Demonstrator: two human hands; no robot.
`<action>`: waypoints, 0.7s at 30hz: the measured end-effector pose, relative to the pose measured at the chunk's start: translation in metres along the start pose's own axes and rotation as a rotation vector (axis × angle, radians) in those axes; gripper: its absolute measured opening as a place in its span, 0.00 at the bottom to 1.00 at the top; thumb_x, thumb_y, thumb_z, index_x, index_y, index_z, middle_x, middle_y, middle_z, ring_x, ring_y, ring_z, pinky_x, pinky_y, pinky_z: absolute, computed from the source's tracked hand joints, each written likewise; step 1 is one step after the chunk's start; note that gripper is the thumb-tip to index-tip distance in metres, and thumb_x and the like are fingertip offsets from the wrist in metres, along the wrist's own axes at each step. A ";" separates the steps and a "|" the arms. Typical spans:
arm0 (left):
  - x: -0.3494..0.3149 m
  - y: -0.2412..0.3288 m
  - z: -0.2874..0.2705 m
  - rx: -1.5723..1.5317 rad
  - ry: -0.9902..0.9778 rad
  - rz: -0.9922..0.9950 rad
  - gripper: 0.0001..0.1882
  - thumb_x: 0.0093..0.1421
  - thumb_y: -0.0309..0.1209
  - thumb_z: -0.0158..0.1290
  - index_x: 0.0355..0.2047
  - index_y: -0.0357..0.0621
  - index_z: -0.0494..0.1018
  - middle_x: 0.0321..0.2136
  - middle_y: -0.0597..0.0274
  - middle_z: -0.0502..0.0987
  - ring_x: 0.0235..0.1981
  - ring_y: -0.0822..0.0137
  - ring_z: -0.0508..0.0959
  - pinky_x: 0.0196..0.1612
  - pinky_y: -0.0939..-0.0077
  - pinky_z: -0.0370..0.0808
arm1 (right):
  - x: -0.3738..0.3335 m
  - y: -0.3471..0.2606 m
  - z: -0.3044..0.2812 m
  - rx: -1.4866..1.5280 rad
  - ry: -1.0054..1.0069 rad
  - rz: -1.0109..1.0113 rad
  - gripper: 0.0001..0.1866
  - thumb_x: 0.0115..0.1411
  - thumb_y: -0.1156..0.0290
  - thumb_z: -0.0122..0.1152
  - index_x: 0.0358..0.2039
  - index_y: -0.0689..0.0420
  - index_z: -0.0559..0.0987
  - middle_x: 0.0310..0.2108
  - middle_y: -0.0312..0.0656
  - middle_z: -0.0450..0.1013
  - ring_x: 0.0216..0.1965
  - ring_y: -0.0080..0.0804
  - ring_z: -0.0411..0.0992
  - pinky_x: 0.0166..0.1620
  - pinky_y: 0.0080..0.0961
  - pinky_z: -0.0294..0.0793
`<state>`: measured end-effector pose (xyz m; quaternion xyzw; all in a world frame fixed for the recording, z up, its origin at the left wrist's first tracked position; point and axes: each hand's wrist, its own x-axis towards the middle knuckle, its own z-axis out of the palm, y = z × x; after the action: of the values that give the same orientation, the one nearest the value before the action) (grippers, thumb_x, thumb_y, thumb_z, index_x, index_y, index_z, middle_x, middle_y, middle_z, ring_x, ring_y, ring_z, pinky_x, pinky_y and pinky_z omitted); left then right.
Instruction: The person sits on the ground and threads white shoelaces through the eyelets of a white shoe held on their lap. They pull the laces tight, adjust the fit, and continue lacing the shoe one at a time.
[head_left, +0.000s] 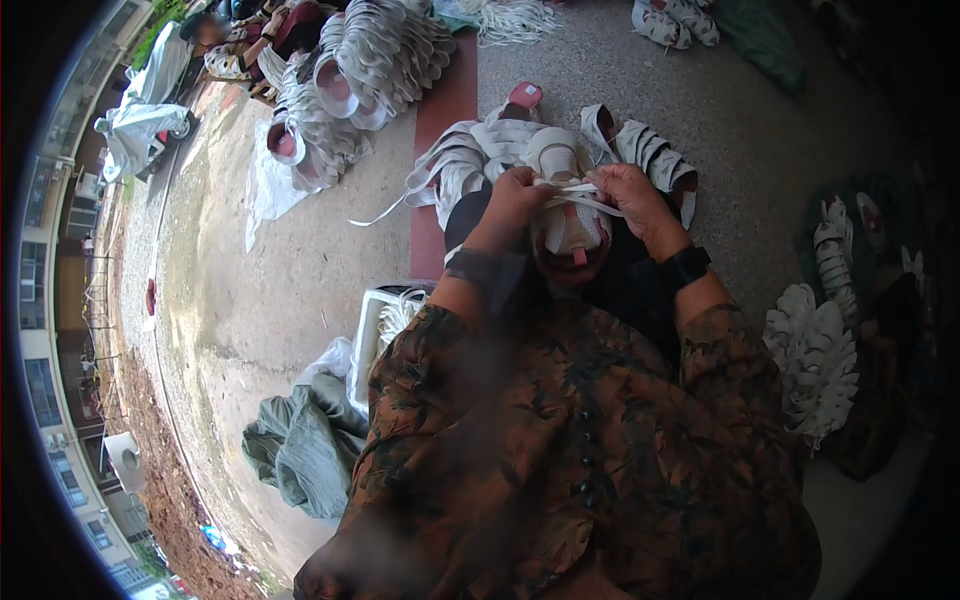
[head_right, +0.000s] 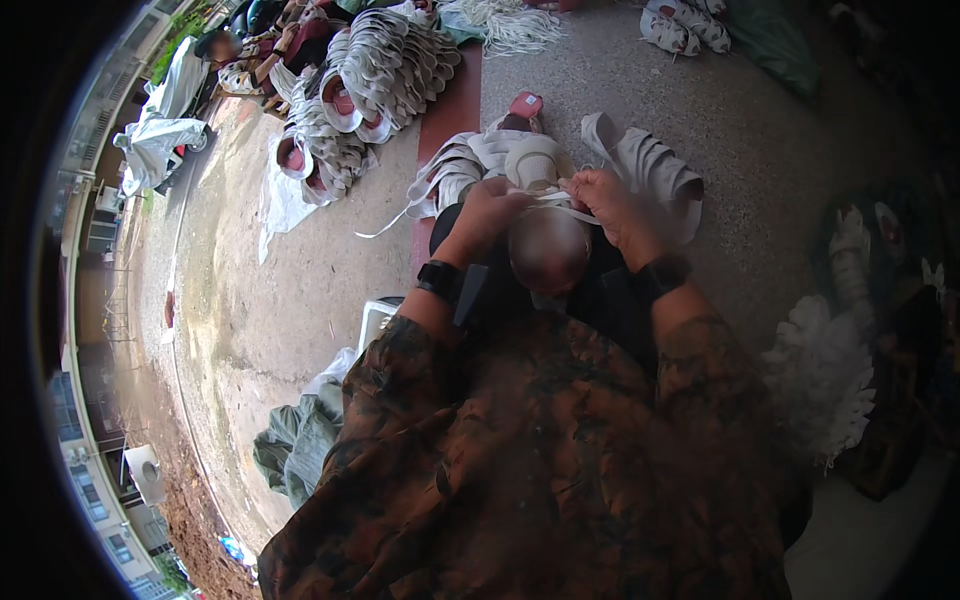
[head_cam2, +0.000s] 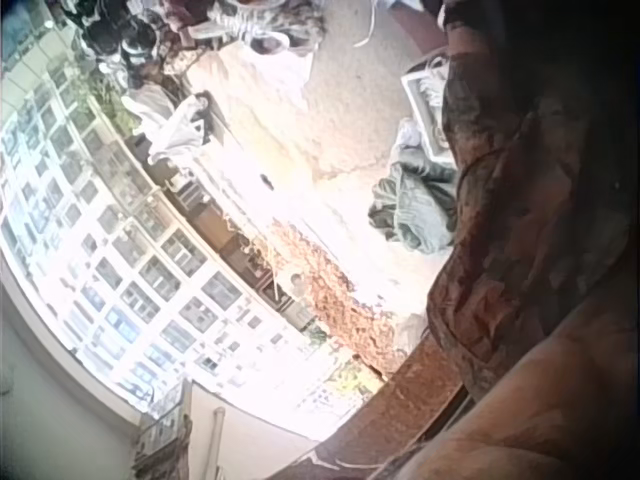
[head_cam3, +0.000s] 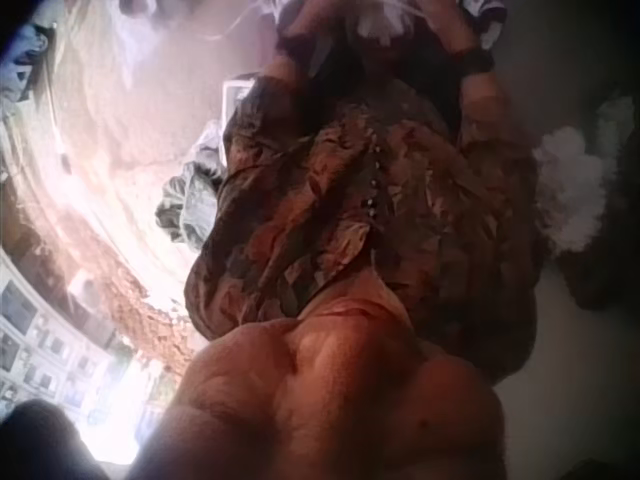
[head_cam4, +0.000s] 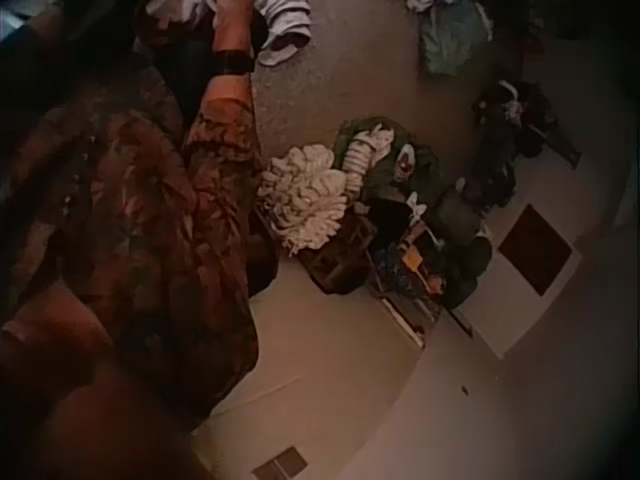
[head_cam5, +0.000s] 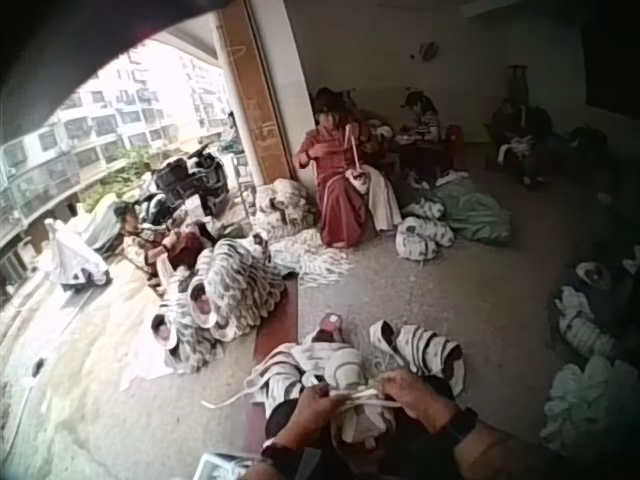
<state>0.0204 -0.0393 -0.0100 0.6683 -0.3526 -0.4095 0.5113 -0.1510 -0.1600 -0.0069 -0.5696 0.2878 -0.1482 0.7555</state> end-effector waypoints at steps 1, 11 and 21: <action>0.000 -0.002 0.000 0.121 0.083 0.045 0.12 0.48 0.33 0.57 0.25 0.35 0.74 0.21 0.58 0.76 0.22 0.67 0.74 0.30 0.73 0.71 | 0.000 0.000 -0.001 -0.022 -0.011 -0.009 0.11 0.61 0.65 0.54 0.24 0.56 0.75 0.19 0.28 0.66 0.22 0.14 0.61 0.29 0.14 0.61; 0.000 -0.001 -0.015 0.342 -0.060 0.455 0.10 0.48 0.29 0.56 0.29 0.34 0.77 0.23 0.44 0.77 0.27 0.52 0.79 0.33 0.64 0.74 | -0.002 0.005 -0.005 -0.094 -0.002 -0.088 0.09 0.58 0.69 0.56 0.22 0.56 0.75 0.18 0.27 0.65 0.22 0.14 0.60 0.29 0.14 0.60; 0.006 -0.013 0.007 0.758 0.206 0.129 0.16 0.54 0.37 0.52 0.29 0.32 0.74 0.24 0.39 0.75 0.30 0.43 0.77 0.36 0.54 0.73 | -0.001 0.005 -0.013 -0.445 0.103 -0.039 0.09 0.55 0.70 0.58 0.20 0.57 0.74 0.17 0.28 0.65 0.20 0.15 0.62 0.24 0.12 0.60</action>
<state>0.0178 -0.0447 -0.0249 0.8237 -0.4669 -0.1481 0.2857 -0.1602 -0.1678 -0.0141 -0.7194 0.3405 -0.1244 0.5925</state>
